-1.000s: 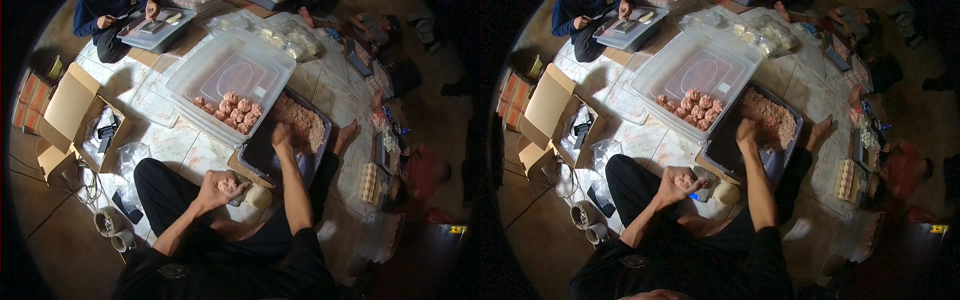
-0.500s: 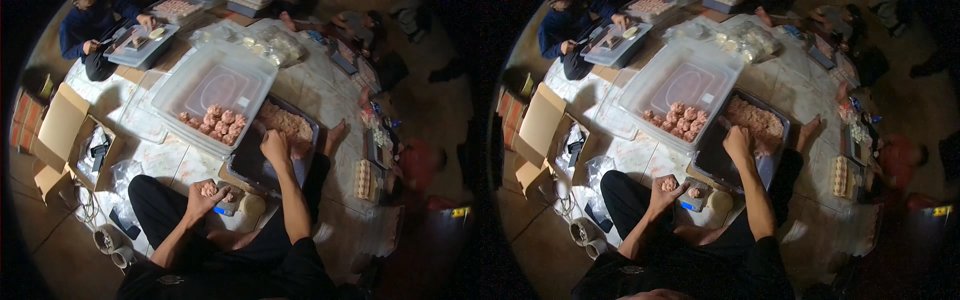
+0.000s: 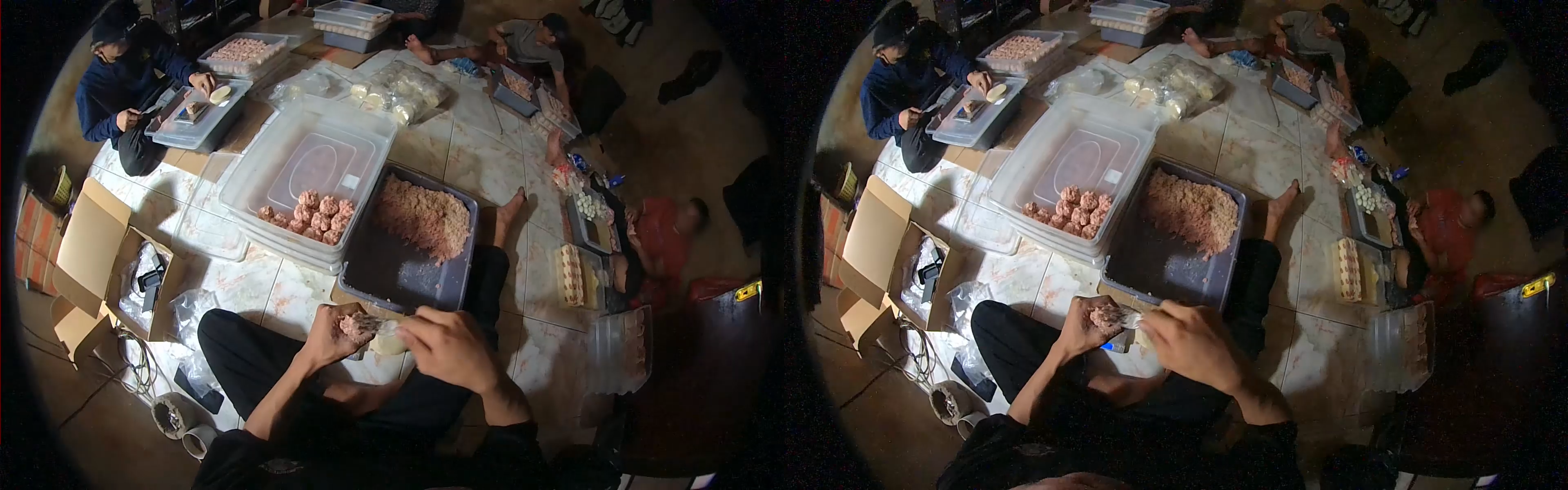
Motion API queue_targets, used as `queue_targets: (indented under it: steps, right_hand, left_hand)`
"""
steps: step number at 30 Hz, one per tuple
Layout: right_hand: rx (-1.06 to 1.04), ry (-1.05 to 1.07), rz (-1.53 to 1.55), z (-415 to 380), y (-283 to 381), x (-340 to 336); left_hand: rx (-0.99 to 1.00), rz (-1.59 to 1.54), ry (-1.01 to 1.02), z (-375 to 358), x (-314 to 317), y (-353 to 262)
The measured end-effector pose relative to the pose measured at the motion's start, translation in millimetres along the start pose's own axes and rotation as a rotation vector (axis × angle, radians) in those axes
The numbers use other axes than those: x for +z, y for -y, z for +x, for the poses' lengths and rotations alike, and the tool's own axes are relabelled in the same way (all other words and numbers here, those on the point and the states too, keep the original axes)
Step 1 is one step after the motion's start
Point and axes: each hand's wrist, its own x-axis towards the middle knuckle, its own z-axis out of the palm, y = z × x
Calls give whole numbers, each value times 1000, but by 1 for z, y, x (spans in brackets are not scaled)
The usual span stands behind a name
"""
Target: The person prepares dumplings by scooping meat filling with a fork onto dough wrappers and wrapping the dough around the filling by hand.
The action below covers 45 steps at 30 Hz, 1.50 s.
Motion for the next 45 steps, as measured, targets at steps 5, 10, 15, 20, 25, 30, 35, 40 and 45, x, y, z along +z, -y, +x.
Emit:
queue_targets:
  steps: [5,10,15,20,25,30,35,40,45]
  right_hand:
    - [16,48,-184,-1,-13,6]
    - [90,65,-144,0,2,1]
    - [65,-54,-23,11,13,3]
    - [205,-116,-225,24,-4,30]
    - [440,55,-273,51,-166,90]
    - [513,118,-340,79,-268,155]
    - [133,-175,-135,69,-125,127]
    - [13,101,-43,18,-86,223]
    - [-116,65,-20,22,-120,280]
  left_hand:
    - [114,199,-14,-5,-4,-5]
    - [20,21,-50,-2,-8,3]
    - [197,141,-229,-10,-16,-5]
    - [-118,148,-255,17,-47,14]
    - [141,54,-624,-17,-90,-4]
    - [126,70,-431,-33,-56,0]
    - [136,77,-643,-51,-65,-12]
    - [255,345,-532,-45,-42,-4]
    - [256,89,-690,-43,-38,23]
